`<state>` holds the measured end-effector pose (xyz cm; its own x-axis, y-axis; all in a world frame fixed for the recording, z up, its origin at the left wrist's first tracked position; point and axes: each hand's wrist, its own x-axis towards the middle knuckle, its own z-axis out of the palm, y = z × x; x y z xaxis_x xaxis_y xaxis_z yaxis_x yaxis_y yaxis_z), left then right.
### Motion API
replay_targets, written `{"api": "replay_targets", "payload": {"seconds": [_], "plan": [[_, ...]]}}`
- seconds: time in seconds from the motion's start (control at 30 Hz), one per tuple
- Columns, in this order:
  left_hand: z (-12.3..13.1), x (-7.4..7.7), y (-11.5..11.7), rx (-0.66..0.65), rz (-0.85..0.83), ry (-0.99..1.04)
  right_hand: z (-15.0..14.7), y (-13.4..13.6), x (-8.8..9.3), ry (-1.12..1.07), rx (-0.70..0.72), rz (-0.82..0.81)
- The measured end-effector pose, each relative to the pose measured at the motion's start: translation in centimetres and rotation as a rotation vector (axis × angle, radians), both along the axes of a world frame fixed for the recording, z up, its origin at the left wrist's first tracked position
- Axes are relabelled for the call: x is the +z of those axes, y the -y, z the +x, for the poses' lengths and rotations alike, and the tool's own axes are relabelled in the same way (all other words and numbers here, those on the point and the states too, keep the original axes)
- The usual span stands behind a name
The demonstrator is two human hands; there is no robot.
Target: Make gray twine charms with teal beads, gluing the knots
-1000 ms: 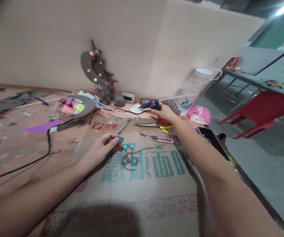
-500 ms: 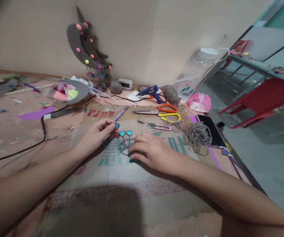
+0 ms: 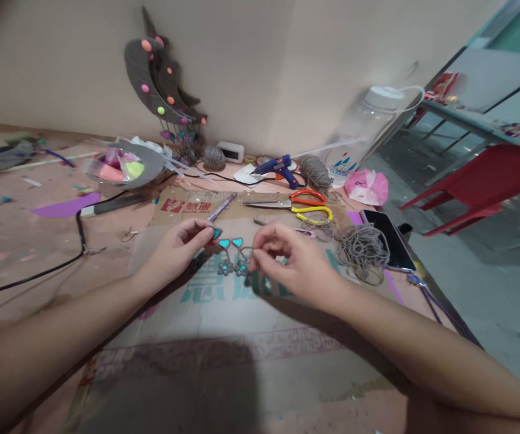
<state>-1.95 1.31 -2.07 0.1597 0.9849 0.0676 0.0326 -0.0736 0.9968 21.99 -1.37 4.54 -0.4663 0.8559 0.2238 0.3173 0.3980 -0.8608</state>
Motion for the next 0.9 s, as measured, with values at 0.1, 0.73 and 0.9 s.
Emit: {"api": "replay_targets", "payload": {"seconds": [0.1, 0.73, 0.9], "plan": [[0.2, 1.1, 1.3, 0.046, 0.044, -0.078, 0.7, -0.6, 0.9, -0.131, -0.088, 0.005], [1.4, 1.0, 2.7, -0.128, -0.127, -0.066, 0.4, -1.0, -4.7, -0.120, -0.019, -0.034], [1.2, 0.5, 2.6, -0.178, -0.111, -0.076, -0.1, -1.2, -5.1, -0.116, -0.051, -0.135]]}}
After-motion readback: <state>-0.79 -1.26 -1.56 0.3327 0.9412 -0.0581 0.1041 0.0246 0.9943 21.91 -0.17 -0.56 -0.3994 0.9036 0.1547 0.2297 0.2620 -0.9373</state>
